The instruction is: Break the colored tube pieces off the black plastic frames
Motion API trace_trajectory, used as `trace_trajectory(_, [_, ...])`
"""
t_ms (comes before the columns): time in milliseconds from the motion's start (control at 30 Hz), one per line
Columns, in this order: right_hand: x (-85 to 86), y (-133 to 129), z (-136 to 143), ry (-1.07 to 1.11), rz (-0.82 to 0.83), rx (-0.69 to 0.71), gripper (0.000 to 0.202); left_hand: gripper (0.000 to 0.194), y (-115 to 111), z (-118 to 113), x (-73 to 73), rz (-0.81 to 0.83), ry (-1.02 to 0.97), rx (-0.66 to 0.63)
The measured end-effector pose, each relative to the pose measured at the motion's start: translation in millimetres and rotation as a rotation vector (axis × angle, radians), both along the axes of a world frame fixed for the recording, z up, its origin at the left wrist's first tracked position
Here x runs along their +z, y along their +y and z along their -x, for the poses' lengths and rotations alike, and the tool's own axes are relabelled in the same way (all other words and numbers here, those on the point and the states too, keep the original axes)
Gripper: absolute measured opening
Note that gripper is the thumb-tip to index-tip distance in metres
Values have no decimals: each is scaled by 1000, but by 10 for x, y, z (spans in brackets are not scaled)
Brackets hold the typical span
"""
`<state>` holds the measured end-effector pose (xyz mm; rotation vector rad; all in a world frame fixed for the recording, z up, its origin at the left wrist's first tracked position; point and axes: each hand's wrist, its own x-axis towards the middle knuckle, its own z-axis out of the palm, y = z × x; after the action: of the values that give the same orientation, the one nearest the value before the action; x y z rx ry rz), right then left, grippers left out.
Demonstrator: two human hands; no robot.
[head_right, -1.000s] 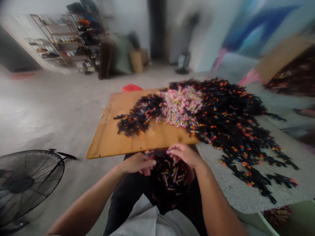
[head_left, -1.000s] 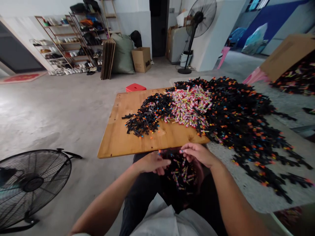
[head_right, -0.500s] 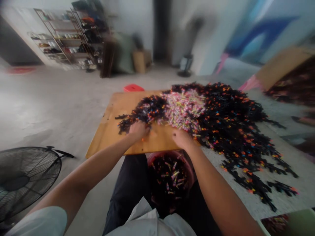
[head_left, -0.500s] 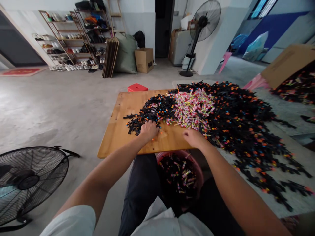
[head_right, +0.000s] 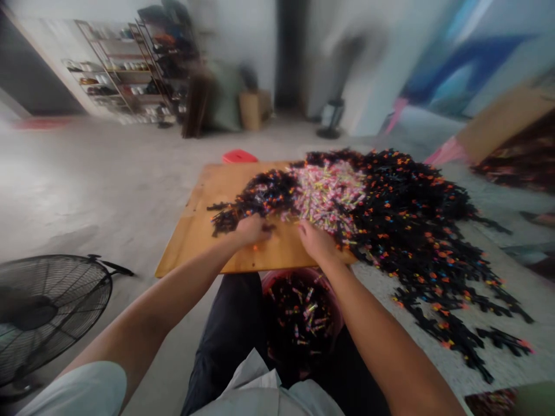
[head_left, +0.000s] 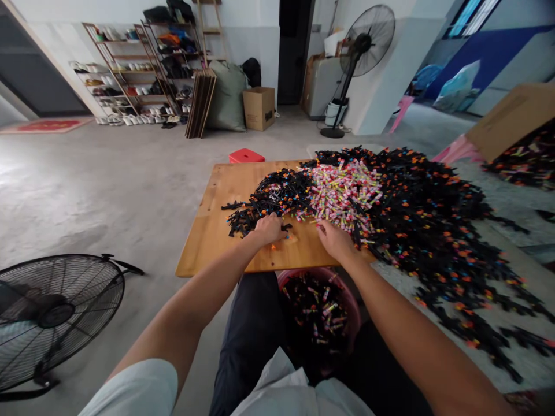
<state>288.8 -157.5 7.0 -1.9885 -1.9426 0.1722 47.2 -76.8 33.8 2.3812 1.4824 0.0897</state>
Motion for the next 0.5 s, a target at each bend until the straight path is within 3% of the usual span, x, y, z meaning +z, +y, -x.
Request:
trace_trajectory(100, [-96, -145, 148, 289, -45, 48, 36, 40, -19, -122, -56, 4, -53, 27])
trace_trajectory(300, [-221, -348, 323, 724, -68, 5, 42, 30, -59, -280, -159, 26, -158, 33])
trace_trajectory(500, [-99, -500, 293, 933, 2, -40, 47, 11, -246, -256, -60, -37, -376, -187])
